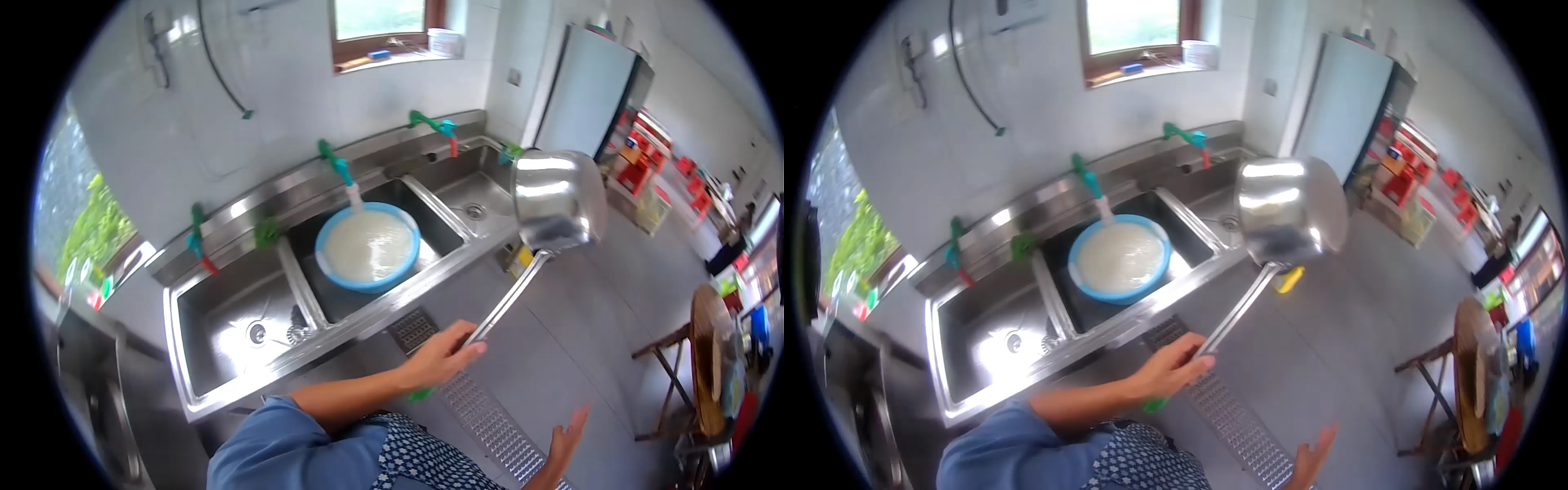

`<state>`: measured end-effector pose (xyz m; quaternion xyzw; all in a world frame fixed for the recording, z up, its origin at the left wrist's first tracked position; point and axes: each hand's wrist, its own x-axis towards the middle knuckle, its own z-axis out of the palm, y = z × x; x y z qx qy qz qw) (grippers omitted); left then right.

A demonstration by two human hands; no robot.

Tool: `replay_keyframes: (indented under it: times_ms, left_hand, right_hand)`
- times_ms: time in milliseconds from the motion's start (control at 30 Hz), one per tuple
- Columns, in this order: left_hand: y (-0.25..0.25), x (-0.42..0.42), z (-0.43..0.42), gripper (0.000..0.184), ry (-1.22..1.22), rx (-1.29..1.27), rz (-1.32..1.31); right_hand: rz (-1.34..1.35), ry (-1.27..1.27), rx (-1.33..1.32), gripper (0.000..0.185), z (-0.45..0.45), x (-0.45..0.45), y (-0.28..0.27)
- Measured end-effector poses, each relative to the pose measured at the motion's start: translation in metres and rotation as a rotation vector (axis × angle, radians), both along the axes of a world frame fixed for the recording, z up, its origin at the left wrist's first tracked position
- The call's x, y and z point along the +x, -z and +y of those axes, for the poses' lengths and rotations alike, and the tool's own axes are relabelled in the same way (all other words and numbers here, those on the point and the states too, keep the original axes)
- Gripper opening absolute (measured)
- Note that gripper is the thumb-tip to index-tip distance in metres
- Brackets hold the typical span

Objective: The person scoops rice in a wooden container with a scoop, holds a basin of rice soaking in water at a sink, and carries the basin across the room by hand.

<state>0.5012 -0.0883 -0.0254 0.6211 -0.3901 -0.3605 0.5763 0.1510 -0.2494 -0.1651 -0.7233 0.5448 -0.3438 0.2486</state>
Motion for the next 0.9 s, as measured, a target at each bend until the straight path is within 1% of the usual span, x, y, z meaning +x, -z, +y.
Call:
replay_keyframes:
  times_ms: [33,67,100,133,200,267,300,367,400,433,467,500,533,567,600,633,667,700,733,767,800,833,900]
  left_hand:
    - [-0.002,-0.005,0.002,0.029,0.083,0.016,0.151]
    - [0.0,-0.009,0.003,0.029,0.061,0.015,0.152]
    - [0.001,-0.014,0.001,0.028,0.095,-0.036,0.227]
    - [0.016,-0.026,-0.01,0.027,0.132,-0.083,0.277]
    - [0.022,-0.037,-0.017,0.027,0.136,-0.145,0.296]
    - [0.027,-0.04,-0.025,0.026,0.14,-0.2,0.32]
    - [0.022,-0.037,-0.031,0.027,0.14,-0.233,0.352]
    - [0.014,-0.028,-0.042,0.028,0.126,-0.278,0.383]
    - [0.008,-0.024,-0.046,0.028,0.155,-0.277,0.381]
    - [0.006,-0.019,-0.05,0.028,0.182,-0.271,0.378]
    - [0.012,-0.014,-0.058,0.033,0.208,-0.302,0.346]
    - [0.002,-0.004,-0.058,0.033,0.19,-0.302,0.357]
    - [-0.015,0.009,-0.056,0.035,0.206,-0.191,0.222]
    - [-0.022,0.021,-0.057,0.037,0.221,-0.082,0.093]
    - [0.004,0.039,-0.072,0.044,0.159,-0.209,0.006]
    - [0.02,0.061,-0.075,0.044,0.14,-0.222,0.019]
    - [0.037,0.083,-0.072,0.042,-0.024,-0.211,0.029]
    - [0.053,0.105,-0.065,0.041,-0.186,-0.192,0.045]
    - [0.061,0.135,-0.052,0.037,-0.354,0.012,0.205]
    - [0.105,0.161,-0.041,0.034,-0.659,0.086,0.242]
    - [0.134,0.181,-0.028,0.033,-0.954,0.15,0.356]
    - [0.173,0.205,-0.012,0.037,-1.113,0.298,0.285]
    - [0.201,0.228,0.015,0.049,-1.163,0.62,0.448]
  right_hand:
    - [-0.05,-0.041,0.169,0.061,0.003,0.007,0.003]
    - [-0.092,-0.076,0.335,0.048,0.008,0.013,0.005]
    - [-0.125,-0.091,0.291,0.037,0.02,0.038,-0.007]
    - [-0.183,-0.106,0.251,0.027,0.029,0.069,-0.002]
    - [-0.396,-0.263,0.433,0.026,0.058,0.115,-0.031]
    - [-0.656,-0.62,0.572,0.033,0.074,0.144,-0.053]
    - [-0.64,-0.626,0.577,0.033,0.08,0.152,-0.07]
    - [-0.541,-0.794,0.636,0.037,0.084,0.169,-0.088]
    - [-0.462,-0.868,0.547,0.043,0.082,0.18,-0.089]
    - [-0.453,-0.881,0.552,0.043,0.077,0.189,-0.092]
    - [-0.46,-0.885,0.539,0.042,0.071,0.199,-0.095]
    - [-0.463,-0.885,0.533,0.041,0.069,0.21,-0.101]
    - [-0.622,-0.783,0.477,0.037,0.066,0.23,-0.093]
    - [-0.599,-0.791,0.491,0.037,0.061,0.239,-0.092]
    - [-0.68,-0.709,0.531,0.032,0.048,0.262,-0.1]
    - [-0.76,-0.627,0.561,0.027,0.041,0.279,-0.109]
    - [-0.753,-0.529,0.604,0.018,0.033,0.29,-0.111]
    - [-0.725,-0.538,0.607,0.018,0.022,0.304,-0.11]
    - [-0.74,-0.499,0.549,0.016,0.009,0.32,-0.108]
    - [-0.754,-0.458,0.493,0.014,-0.003,0.332,-0.107]
    - [-0.749,-0.444,0.453,0.012,-0.015,0.345,-0.108]
    - [-0.738,-0.454,0.456,0.012,-0.026,0.356,-0.106]
    - [-0.773,-0.426,0.377,0.011,-0.045,0.372,-0.107]
